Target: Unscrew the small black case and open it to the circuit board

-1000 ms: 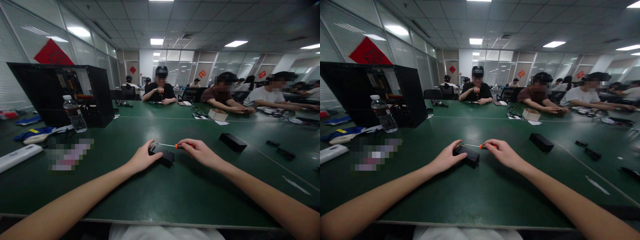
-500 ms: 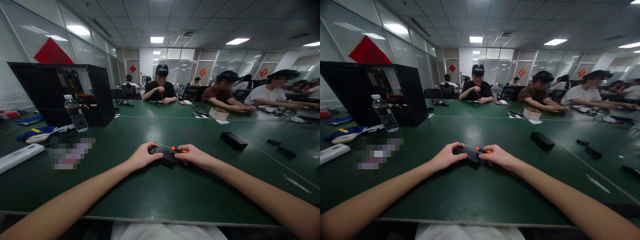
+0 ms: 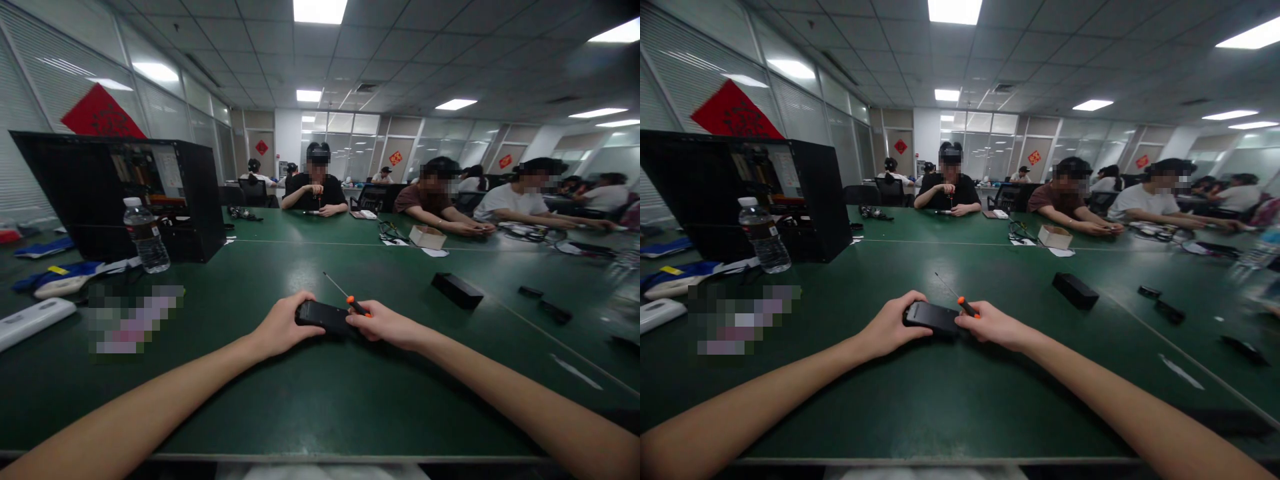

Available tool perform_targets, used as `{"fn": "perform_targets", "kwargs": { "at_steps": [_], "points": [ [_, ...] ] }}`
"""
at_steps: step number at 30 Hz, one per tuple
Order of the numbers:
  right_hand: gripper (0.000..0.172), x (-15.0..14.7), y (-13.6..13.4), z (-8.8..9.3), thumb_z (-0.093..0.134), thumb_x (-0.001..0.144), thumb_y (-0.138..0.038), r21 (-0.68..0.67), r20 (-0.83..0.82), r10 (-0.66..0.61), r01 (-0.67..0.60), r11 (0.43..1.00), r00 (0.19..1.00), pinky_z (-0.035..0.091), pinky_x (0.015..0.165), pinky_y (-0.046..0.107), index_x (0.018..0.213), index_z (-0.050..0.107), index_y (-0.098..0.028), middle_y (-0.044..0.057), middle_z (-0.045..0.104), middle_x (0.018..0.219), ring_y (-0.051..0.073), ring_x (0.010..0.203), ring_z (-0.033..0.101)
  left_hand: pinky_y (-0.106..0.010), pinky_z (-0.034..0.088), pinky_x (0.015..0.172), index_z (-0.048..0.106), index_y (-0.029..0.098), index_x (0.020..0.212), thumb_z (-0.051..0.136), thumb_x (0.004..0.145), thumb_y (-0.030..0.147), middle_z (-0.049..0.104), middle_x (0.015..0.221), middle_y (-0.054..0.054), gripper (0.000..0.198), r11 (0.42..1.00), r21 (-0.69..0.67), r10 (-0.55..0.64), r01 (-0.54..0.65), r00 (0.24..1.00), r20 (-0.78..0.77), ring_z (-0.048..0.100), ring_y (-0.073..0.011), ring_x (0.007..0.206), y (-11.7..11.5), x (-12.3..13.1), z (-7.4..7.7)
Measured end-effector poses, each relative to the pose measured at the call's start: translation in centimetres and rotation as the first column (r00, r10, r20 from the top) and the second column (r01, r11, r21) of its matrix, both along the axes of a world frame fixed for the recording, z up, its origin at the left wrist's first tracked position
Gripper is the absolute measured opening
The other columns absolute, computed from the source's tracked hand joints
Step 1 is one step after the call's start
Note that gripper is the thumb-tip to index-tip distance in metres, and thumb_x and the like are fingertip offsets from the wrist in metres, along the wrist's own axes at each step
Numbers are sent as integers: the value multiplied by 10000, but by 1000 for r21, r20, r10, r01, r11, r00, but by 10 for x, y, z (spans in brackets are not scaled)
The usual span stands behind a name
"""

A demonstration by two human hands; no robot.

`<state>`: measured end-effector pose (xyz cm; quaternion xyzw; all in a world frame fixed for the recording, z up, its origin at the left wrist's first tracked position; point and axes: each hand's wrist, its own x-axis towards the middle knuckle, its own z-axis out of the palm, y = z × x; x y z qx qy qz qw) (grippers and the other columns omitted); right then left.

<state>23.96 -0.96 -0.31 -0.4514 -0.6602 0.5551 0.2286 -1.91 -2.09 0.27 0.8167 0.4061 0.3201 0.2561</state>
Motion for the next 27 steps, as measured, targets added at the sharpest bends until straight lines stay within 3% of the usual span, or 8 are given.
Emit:
{"fn": "perform_targets", "kwargs": {
  "at_steps": [6, 10, 13, 15, 16, 19, 23, 27],
  "points": [
    [547, -9, -5, -2, 831, 697, -595, 8, -70, 5, -5, 1000, 998, 255, 433, 208, 885, 543, -170, -81, 431, 654, 43, 486, 339, -302, 461, 782, 545, 190, 1101, 846, 735, 354, 622, 998, -23, 501, 989, -91, -94, 115, 974, 207, 599, -206, 882, -7, -2, 0],
    [599, -17, -4, 0, 887, 613, -586, -9, -213, -81, 81, 997, 974, 227, 418, 205, 816, 487, -189, -90, 421, 629, 35, 467, 312, -322, 486, 839, 566, 185, 1080, 874, 683, 314, 639, 999, -30, 519, 968, -214, -42, 131, 926, 376, 622, -216, 921, -5, -1, -3],
    [653, -29, -5, 3, 883, 605, -601, -41, -307, -154, 148, 988, 939, 208, 439, 194, 732, 372, -215, -109, 342, 581, 33, 482, 267, -349, 494, 939, 528, 216, 1228, 893, 645, 301, 661, 1142, -62, 693, 933, -343, 142, 111, 763, 631, 640, -242, 1063, -5, 8, -4],
    [665, -40, -10, 3, 867, 628, -604, -64, -357, -196, 185, 981, 913, 208, 453, 190, 725, 333, -221, -117, 296, 573, 35, 494, 236, -357, 502, 963, 480, 237, 1327, 878, 683, 345, 653, 1252, -94, 764, 863, -468, 257, 189, 634, 730, 637, -248, 1142, -8, 15, -5],
    [663, -46, -14, 3, 866, 634, -596, -78, -377, -213, 199, 977, 902, 212, 456, 190, 724, 325, -222, -118, 285, 573, 37, 497, 232, -356, 504, 971, 491, 224, 1335, 857, 719, 378, 650, 1282, -112, 733, 824, -508, 274, 251, 608, 745, 630, -253, 1175, -10, 17, -4],
    [617, -64, -26, 0, 892, 616, -537, -104, -406, -233, 209, 972, 884, 244, 456, 197, 721, 378, -212, -106, 317, 594, 44, 510, 276, -372, 507, 985, 571, 177, 1281, 813, 782, 439, 659, 1300, -141, 613, 777, -535, 237, 330, 635, 736, 621, -280, 1209, -15, 22, -4],
    [523, -74, -35, -2, 898, 605, -513, -46, -394, -204, 202, 978, 896, 309, 455, 216, 840, 570, -180, -69, 445, 675, 63, 544, 370, -434, 524, 989, 541, 197, 1287, 852, 756, 398, 673, 1268, -127, 647, 820, -500, 186, 277, 698, 691, 637, -296, 1177, -19, 20, -3],
    [489, -71, -33, -2, 876, 640, -526, 11, -379, -184, 203, 979, 907, 360, 456, 226, 810, 573, -182, -70, 436, 653, 77, 541, 421, -477, 578, 905, 482, 254, 1313, 815, 807, 420, 633, 1313, -119, 627, 755, -535, 154, 379, 691, 706, 637, -298, 1170, -21, 19, -3]
  ]
}}
